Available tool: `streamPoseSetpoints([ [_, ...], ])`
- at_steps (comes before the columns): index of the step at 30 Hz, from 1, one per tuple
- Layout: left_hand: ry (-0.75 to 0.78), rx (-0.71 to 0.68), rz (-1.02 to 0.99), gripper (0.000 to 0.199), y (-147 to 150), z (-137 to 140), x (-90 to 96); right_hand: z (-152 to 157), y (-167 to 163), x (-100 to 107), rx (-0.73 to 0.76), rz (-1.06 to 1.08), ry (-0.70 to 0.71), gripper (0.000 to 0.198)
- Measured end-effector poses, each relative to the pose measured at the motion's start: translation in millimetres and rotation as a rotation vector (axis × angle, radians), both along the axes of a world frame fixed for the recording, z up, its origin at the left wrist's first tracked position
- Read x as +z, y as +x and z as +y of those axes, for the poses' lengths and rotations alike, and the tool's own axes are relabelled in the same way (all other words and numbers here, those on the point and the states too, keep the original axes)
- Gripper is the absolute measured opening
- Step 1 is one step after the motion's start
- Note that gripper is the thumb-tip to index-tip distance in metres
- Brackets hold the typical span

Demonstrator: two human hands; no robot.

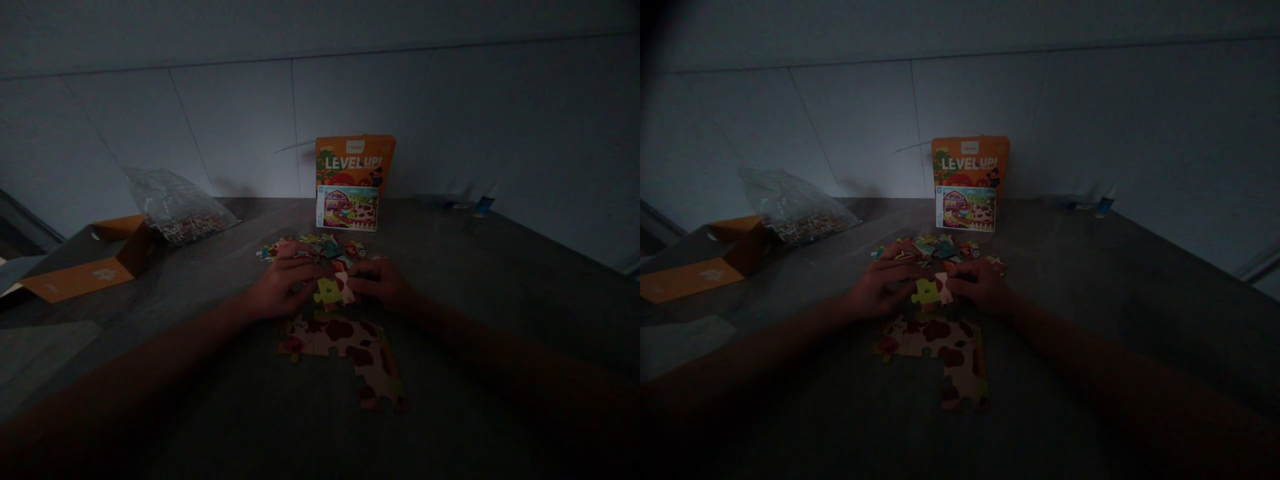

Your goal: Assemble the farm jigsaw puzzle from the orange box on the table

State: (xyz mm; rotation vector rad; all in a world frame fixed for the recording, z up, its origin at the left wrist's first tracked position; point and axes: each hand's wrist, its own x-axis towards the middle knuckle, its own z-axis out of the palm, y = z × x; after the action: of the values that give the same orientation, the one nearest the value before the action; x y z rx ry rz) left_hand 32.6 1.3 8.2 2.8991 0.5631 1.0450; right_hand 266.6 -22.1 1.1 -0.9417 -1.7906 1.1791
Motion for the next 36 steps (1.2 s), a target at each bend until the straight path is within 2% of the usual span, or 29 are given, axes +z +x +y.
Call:
streamPoseSetpoints([
  [6,0.029,0.002,-0.023,0.032,-2.1,3.1,-0.1,-1.4,0.4,-1.6,0.042,0.014,-0.064,0.025],
  [9,0.023,-0.035,-0.053,0.035,-2.6,2.8,0.6,-1.4,1.1,-1.4,0.036,-0.001,-0.048,0.025],
  [12,-0.039,-0.039,-0.12,0.03,-0.3,-1.9,3.1,-0.6,1.9,-1.7,0.05,-0.014,-0.025,0.028],
  [15,-0.255,-0.025,-0.12,0.02,3.3,-10.9,9.4,0.2,3.1,-2.3,0.11,-0.04,-0.011,0.031],
  [20,-0.74,-0.133,0.1,0.011,6.1,-26.8,24.2,-0.2,5.3,-1.8,0.166,-0.035,-0.008,0.039],
  [24,-0.915,-0.224,0.27,0.012,5.3,-34.9,28.7,-0.3,5.8,-2.6,0.19,-0.008,-0.048,0.037],
  [29,-0.898,-0.21,0.422,0.015,6.2,-40.7,31.4,-0.1,5.5,-3.7,0.18,-0.051,0.016,0.033],
  [36,-0.638,-0.198,0.573,0.016,12.5,-47.6,37.9,-0.6,4.8,-4.0,0.189,-0.062,0.006,0.029],
])
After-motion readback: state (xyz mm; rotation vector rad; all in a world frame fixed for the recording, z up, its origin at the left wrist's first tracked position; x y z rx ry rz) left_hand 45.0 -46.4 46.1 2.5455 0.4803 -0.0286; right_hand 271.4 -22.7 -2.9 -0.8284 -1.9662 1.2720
